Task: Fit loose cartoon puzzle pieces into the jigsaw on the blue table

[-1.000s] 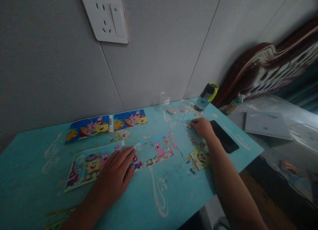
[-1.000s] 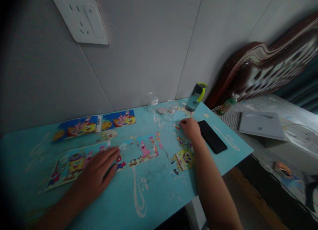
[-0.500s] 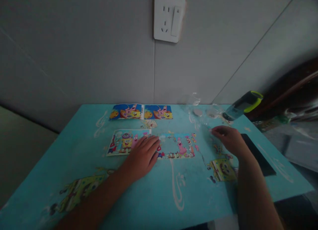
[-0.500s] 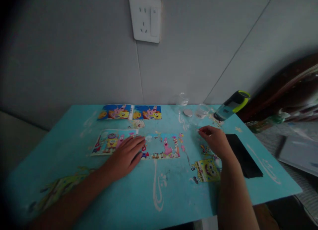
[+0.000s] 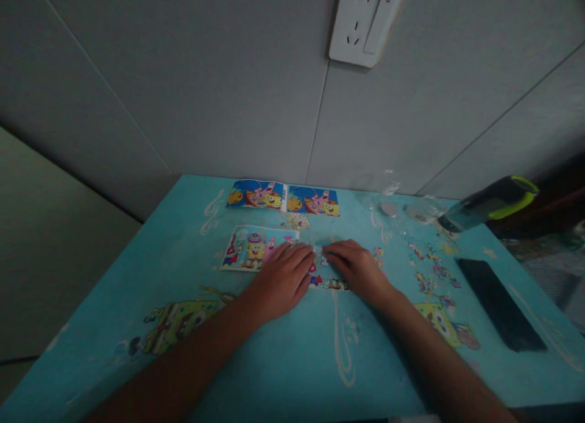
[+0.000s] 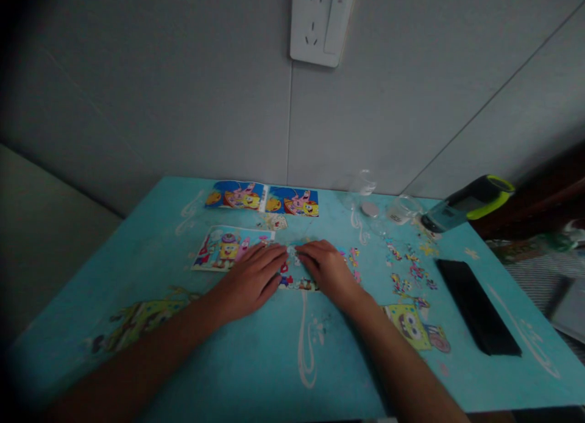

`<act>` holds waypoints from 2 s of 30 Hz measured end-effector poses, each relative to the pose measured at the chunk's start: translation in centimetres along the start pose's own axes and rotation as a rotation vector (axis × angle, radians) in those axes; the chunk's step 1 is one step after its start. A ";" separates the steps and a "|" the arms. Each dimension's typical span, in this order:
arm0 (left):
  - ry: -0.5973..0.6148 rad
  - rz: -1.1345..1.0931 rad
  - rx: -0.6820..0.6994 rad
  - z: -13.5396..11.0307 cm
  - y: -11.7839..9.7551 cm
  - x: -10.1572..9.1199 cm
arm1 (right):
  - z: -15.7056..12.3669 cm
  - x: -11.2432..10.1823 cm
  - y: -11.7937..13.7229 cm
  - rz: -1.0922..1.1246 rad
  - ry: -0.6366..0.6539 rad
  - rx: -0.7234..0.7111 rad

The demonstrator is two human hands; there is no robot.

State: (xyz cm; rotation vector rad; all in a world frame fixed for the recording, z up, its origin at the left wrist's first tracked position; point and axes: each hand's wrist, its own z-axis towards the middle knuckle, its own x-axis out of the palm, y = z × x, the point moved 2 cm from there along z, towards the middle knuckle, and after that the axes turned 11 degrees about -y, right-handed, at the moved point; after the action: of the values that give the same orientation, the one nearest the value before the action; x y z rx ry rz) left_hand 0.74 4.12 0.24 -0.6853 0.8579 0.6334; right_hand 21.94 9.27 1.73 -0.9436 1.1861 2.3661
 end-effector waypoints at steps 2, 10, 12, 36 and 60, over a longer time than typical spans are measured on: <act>0.000 -0.003 -0.002 0.0 0.0 0.0 | -0.2 -0.2 -0.4 -0.051 -0.042 0.013; 0.004 -0.007 -0.007 0.1 -0.2 -0.2 | -1.3 0.0 -0.3 -0.186 -0.017 0.094; 0.005 -0.006 -0.010 0.1 -0.2 -0.2 | -1.4 0.2 -0.2 -0.202 -0.011 0.107; -0.036 0.069 0.092 -0.9 1.5 1.0 | -2.6 -7.0 -3.0 -0.234 -0.081 0.624; -0.041 0.042 0.132 -1.6 3.6 2.1 | -17.7 -14.8 -3.3 -0.632 -0.312 0.722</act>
State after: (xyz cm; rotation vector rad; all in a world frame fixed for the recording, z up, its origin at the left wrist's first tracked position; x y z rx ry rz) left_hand -1.60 5.65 -3.22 -0.5346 0.8694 0.6209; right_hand 41.78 -2.90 2.26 -0.5502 1.2357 1.3659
